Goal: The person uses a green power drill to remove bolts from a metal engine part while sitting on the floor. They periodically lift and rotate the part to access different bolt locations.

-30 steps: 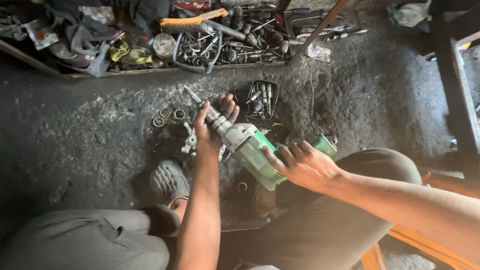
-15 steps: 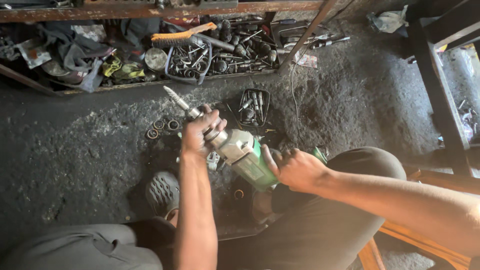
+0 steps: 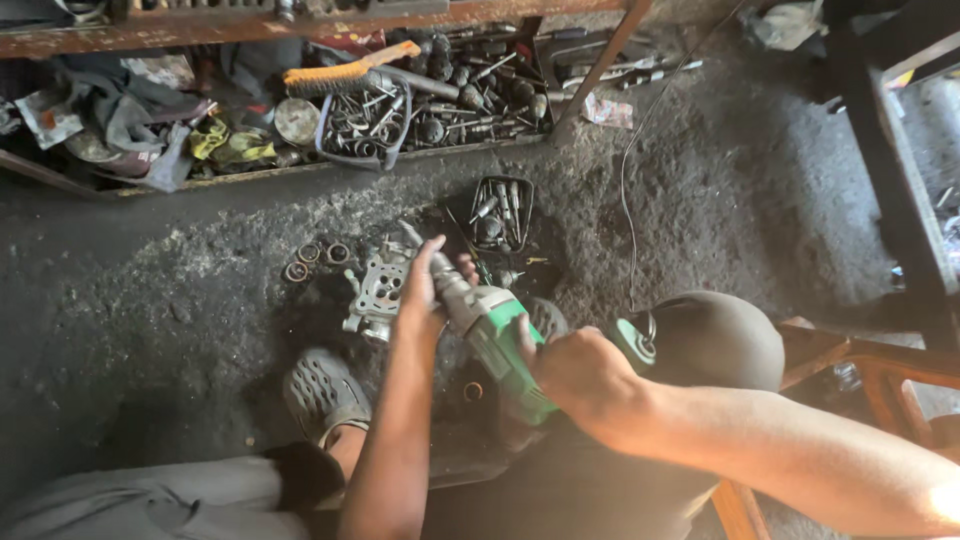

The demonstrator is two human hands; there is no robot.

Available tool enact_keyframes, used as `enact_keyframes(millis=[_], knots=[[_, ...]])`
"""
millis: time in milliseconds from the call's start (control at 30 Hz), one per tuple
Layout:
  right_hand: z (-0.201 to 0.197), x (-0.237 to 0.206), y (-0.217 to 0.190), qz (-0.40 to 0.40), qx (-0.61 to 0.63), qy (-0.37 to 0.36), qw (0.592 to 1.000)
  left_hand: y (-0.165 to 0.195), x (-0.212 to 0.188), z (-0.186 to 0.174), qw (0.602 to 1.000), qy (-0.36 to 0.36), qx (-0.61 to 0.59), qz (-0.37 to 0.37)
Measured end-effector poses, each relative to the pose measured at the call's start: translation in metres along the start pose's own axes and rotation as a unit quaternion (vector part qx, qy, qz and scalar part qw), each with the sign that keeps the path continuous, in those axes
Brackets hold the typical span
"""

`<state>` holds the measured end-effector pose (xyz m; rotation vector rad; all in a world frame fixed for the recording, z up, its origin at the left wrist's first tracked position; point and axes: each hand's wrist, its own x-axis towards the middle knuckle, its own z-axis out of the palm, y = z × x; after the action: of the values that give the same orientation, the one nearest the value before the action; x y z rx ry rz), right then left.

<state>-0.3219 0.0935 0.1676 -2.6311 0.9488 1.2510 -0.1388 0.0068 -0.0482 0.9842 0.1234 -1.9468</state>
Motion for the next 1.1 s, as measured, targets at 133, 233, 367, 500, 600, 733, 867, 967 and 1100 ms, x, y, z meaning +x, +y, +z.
enact_keyframes(millis=[133,233,367,500,600,733,867,967,1100], knots=[[0.004,0.004,0.003,-0.041,-0.015,-0.096,0.994,-0.044,0.042,-0.014,0.993,-0.063,0.097,-0.033],[0.020,0.014,0.008,-0.064,-0.014,-0.111,0.992,-0.077,0.077,-0.024,0.959,0.010,0.261,-0.111],[0.049,0.016,0.010,-0.091,0.024,-0.103,0.990,-0.120,0.121,-0.027,0.969,0.001,0.175,-0.177],[0.063,0.010,0.012,-0.091,0.053,-0.122,0.987,-0.132,0.152,-0.015,0.969,0.115,0.179,-0.123],[0.059,0.005,0.013,-0.068,0.059,-0.118,0.989,-0.118,0.167,-0.001,0.878,0.144,0.441,0.116],[0.052,-0.002,0.017,-0.084,0.054,-0.114,0.989,-0.085,0.170,0.026,0.694,0.143,0.665,0.235],[0.047,0.001,0.019,-0.070,0.069,-0.119,0.988,-0.061,0.167,0.034,0.394,0.182,0.822,0.368],[0.047,0.002,0.020,-0.083,0.063,-0.126,0.987,-0.051,0.174,0.024,0.319,0.124,0.879,0.331],[0.046,0.003,0.019,-0.089,0.059,-0.139,0.984,-0.044,0.189,0.011,0.295,0.097,0.887,0.342]])
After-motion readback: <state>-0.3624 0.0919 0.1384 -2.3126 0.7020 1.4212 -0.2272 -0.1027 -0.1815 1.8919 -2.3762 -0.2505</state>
